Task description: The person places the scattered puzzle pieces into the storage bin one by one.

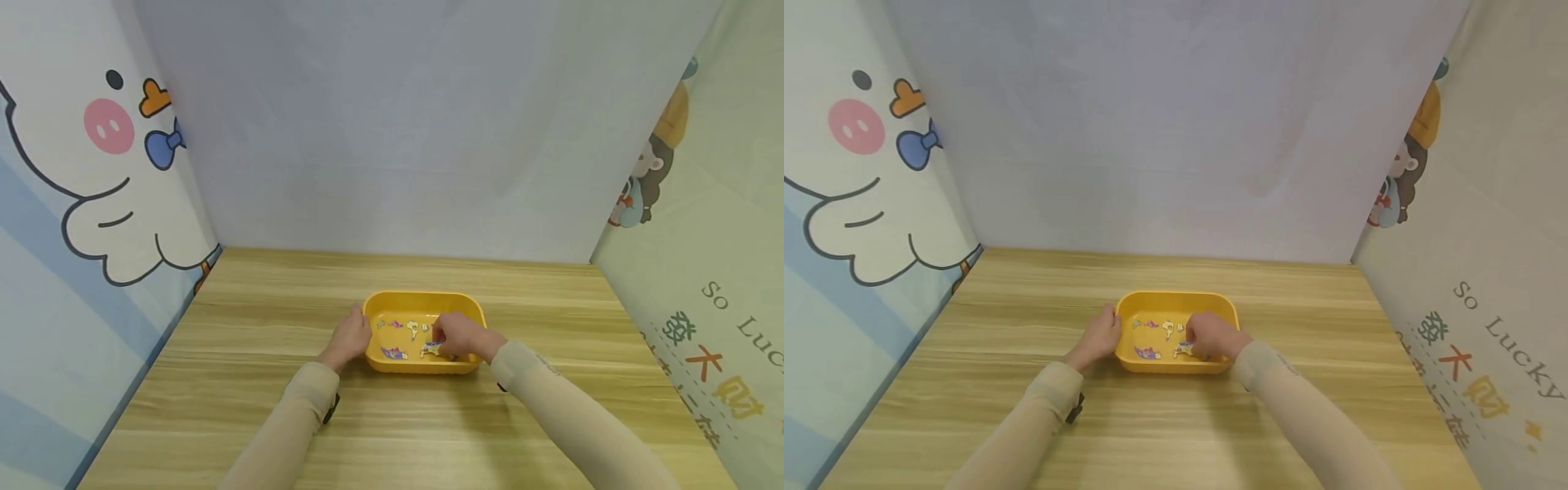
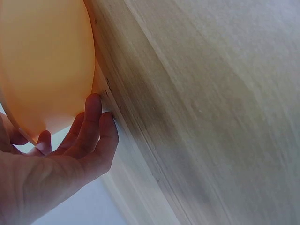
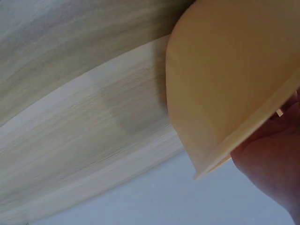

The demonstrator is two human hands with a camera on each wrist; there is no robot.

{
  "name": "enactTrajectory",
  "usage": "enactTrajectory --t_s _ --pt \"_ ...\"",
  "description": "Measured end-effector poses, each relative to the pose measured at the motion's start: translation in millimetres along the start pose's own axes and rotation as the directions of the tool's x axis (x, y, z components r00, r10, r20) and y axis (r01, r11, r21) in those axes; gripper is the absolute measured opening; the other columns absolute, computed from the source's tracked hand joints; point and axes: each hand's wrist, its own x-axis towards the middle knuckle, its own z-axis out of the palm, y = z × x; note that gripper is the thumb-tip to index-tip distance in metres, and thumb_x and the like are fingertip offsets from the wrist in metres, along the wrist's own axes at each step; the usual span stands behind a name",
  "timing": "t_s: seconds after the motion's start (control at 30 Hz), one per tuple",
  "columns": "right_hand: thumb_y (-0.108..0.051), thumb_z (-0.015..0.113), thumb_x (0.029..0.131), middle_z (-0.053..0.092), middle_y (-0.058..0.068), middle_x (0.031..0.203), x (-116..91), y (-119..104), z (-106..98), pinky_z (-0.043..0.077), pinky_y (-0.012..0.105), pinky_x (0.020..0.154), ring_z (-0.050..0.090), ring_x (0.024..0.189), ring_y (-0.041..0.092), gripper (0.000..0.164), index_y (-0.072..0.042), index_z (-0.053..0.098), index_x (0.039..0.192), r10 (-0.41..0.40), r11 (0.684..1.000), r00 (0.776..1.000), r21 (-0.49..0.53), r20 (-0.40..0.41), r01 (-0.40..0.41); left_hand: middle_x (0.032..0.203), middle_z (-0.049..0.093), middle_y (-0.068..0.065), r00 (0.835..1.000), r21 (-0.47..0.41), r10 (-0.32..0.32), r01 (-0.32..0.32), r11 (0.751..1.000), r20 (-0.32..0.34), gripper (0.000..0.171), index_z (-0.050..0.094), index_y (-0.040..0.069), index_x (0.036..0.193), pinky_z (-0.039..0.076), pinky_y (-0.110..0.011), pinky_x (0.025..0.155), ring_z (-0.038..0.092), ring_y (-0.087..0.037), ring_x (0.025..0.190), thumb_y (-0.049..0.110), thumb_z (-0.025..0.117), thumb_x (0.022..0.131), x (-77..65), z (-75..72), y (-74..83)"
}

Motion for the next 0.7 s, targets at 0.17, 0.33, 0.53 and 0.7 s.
enactTrajectory --t_s 0.17,0.33,0.53,0.7 --pt "-0.004 0.074 0.081 0.058 -0.004 0.075 -0.2 0.7 1.1 0.047 0.031 0.069 0.052 0.071 0.015 0.008 -0.01 0.069 0.084 0.007 1.0 1.0 -0.022 0.001 -0.007 0.085 0.055 -0.018 1.0 0.007 0.014 -0.014 1.0 -0.007 0.02 0.04 -0.001 0.112 0.048 -0.037 0.06 0.055 -0.027 0.071 0.015 0.035 0.103 -0.1 0.7 0.4" --pt "-0.006 0.074 0.081 0.06 -0.004 0.078 1.1 3.3 4.0 0.047 0.032 0.069 0.053 0.072 0.015 0.007 -0.01 0.071 0.086 -0.006 1.0 1.0 -0.03 -0.013 0.005 0.084 0.055 -0.017 1.0 -0.004 -0.001 0.001 1.0 0.002 0.022 0.04 -0.001 0.115 0.047 -0.035 0.058 0.055 -0.025 0.068 0.017 0.033 0.103 1.1 0.3 -0.7" --pt "-0.007 0.075 0.081 0.063 -0.002 0.081 -0.5 4.3 7.3 0.048 0.032 0.07 0.054 0.072 0.014 0.009 -0.008 0.072 0.089 -0.024 0.999 0.999 -0.036 -0.034 0.022 0.082 0.054 -0.016 1.0 -0.018 -0.006 0.006 1.0 0.011 0.022 0.04 -0.001 0.115 0.047 -0.035 0.057 0.055 -0.025 0.067 0.016 0.033 0.103 0.9 0.1 -0.6" --pt "-0.006 0.075 0.08 0.064 -0.001 0.083 -1.4 3.0 7.6 0.048 0.032 0.07 0.054 0.073 0.014 0.01 -0.009 0.072 0.09 -0.012 0.999 0.999 -0.047 -0.038 0.01 0.083 0.053 -0.015 1.0 -0.029 -0.011 0.012 1.0 0.013 0.023 0.04 -0.001 0.117 0.047 -0.034 0.057 0.055 -0.024 0.067 0.016 0.033 0.103 0.2 0.4 0.2"
